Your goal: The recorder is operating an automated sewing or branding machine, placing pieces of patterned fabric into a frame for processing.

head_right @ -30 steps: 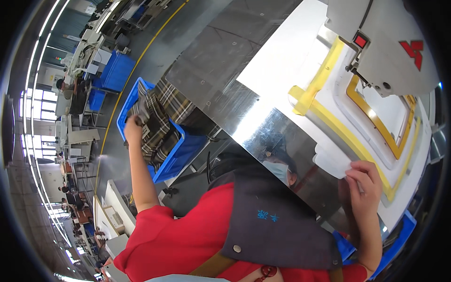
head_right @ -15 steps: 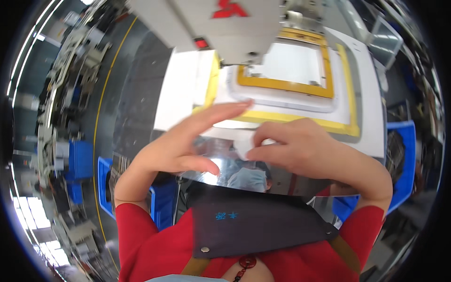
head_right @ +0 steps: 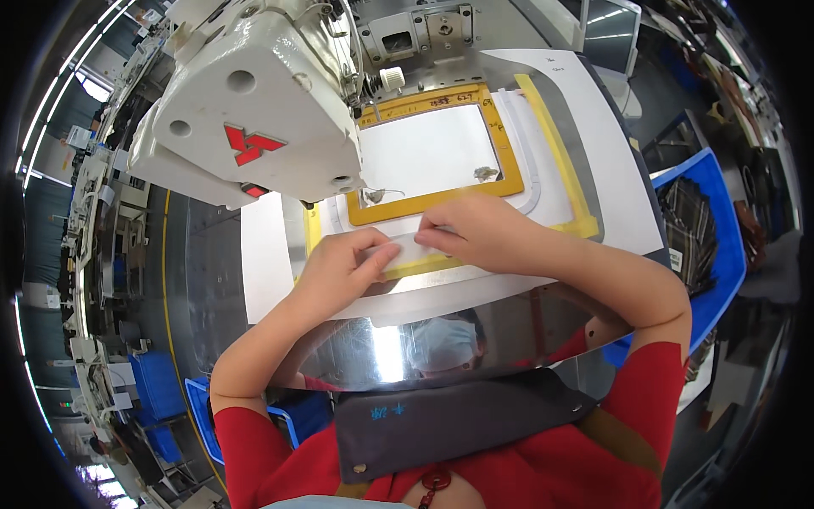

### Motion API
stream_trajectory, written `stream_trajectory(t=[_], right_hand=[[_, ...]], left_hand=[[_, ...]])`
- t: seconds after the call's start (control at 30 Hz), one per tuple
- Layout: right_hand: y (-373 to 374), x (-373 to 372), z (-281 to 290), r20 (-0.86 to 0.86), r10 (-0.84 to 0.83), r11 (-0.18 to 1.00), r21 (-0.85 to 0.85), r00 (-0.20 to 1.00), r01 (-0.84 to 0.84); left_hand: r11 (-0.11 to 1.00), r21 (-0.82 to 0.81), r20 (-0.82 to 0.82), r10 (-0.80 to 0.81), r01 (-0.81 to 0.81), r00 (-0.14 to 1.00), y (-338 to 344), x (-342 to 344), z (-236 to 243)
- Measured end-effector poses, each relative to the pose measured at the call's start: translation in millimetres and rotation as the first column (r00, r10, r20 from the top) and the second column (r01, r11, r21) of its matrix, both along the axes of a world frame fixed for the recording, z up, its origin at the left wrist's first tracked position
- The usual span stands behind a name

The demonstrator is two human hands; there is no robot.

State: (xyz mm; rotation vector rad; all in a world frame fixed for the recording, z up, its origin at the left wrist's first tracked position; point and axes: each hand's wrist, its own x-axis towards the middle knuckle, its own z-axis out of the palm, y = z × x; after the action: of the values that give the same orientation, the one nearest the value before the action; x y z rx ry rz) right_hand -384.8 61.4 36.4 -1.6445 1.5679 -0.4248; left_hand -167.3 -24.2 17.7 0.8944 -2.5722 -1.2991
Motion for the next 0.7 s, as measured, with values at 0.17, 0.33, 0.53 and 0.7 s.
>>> stream_trajectory(t=[0.17,0.33,0.53,0.7], right_hand=[[-38,-2,-12,-0.057,-0.143,0.979,-0.157,0.988,0.132],[-58,-4,-19,-0.183,-0.177,0.968,-0.208,0.967,0.138],[-54,-8,-17,-0.236,-0.209,0.970,-0.174,0.949,0.170],[-45,-20,-9,-0.307,-0.206,0.974,-0.157,0.929,0.163]], left_hand=[[0.841,-0.517,0.025,0.205,-0.163,0.978,5,27,1],[0.729,-0.678,-0.023,-0.150,0.095,0.988,9,8,-8],[0.753,-0.645,0.058,-0.127,0.134,0.990,0,1,-20],[0.753,-0.646,0.033,-0.140,0.128,0.990,-1,0,-22]])
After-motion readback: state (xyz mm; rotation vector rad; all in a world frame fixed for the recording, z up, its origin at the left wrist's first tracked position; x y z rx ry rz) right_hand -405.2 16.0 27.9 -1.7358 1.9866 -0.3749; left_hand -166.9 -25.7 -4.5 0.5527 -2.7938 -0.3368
